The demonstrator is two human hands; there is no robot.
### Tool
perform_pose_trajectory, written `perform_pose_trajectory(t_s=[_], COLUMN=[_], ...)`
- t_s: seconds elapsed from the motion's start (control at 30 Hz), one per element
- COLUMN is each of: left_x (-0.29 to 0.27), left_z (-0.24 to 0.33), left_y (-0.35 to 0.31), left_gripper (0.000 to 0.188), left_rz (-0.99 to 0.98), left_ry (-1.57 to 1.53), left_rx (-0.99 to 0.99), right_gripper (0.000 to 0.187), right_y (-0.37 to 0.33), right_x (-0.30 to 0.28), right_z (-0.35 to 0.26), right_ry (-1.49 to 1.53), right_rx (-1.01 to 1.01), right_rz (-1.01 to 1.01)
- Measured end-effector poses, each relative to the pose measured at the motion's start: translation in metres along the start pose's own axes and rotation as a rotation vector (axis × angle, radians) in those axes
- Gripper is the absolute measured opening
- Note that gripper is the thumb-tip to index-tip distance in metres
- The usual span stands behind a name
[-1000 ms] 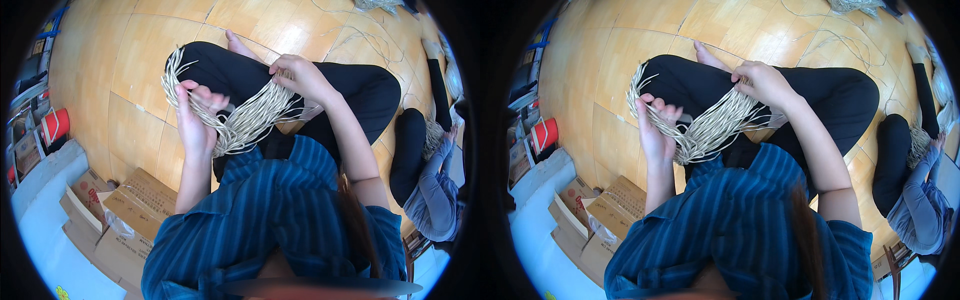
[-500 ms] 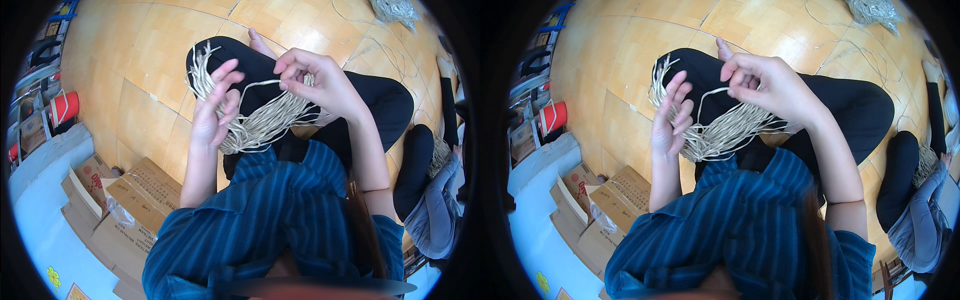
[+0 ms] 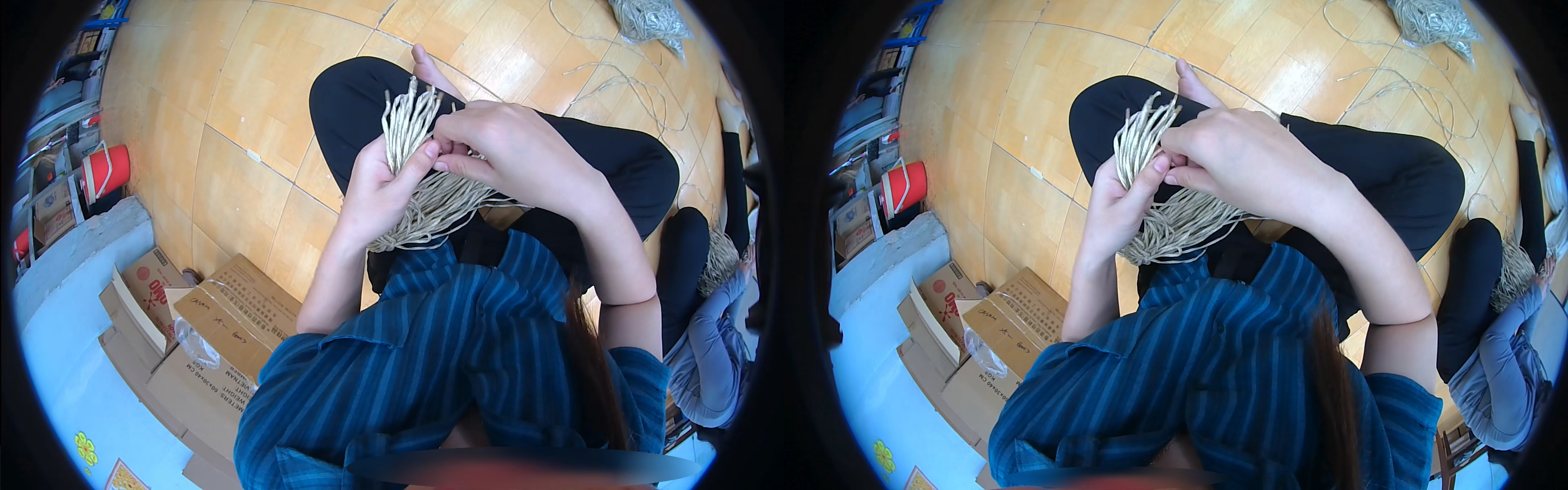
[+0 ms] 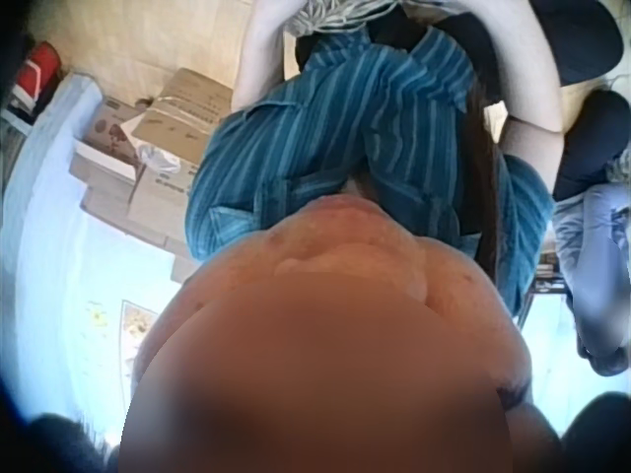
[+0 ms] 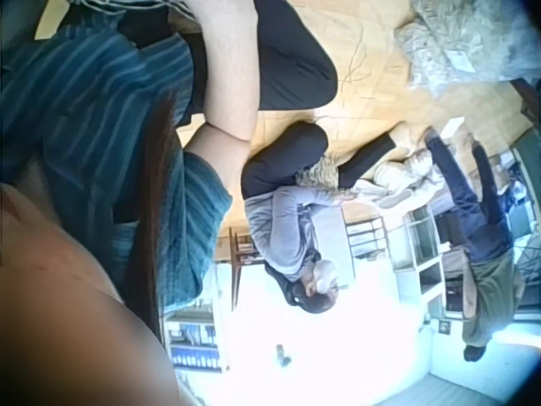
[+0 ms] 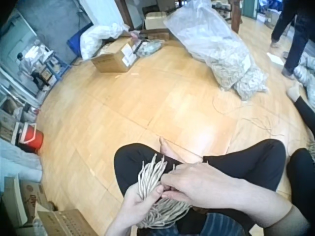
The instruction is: The person sits on the floor and repeatedly ties small bundles of light-colored cord with a thin tie cord. They separate a few strands, wrap the tie cord around them, and pull it tight to secure the bundle. The process is repeated continuously throughout the clip.
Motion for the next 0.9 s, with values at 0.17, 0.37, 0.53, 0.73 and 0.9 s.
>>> perform_pose_trajectory(t_s=[0.17,0.37,0.53,0.73,0.9], left_x=[0.007,0.009,0.009,0.008,0.007], left_z=[-0.01,-0.016,-0.016,-0.029,-0.032], left_y=[0.0,-0.008,-0.012,-0.019,-0.024], left_gripper=[0.02,0.025,0.027,0.034,0.035], left_rz=[-0.181,-0.202,-0.163,-0.076,-0.059], left_ry=[-0.267,-0.51,-0.878,-1.038,-0.968], left_rx=[-0.132,-0.256,-0.261,-0.304,-0.311], right_gripper=[0.02,0.021,0.025,0.027,0.027], right_y=[-0.002,-0.011,-0.014,-0.021,-0.032], right_x=[0.009,0.047,0.067,0.087,0.09], right_z=[0.018,0.028,0.031,0.027,0.022], right_ry=[0.477,1.129,1.671,1.865,1.928], right_rx=[0.09,0.243,0.247,0.308,0.347], right_rz=[-0.137,-0.17,0.161,0.225,0.246])
Point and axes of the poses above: each hand's wrist, its own y-axis towards the middle knuckle, its own x-axis out of the palm, z = x × y, the point moved 6 cm from there along y, towards the middle knuckle, and after that the axes turned 13 degrees about y, right-handed, at the moved point
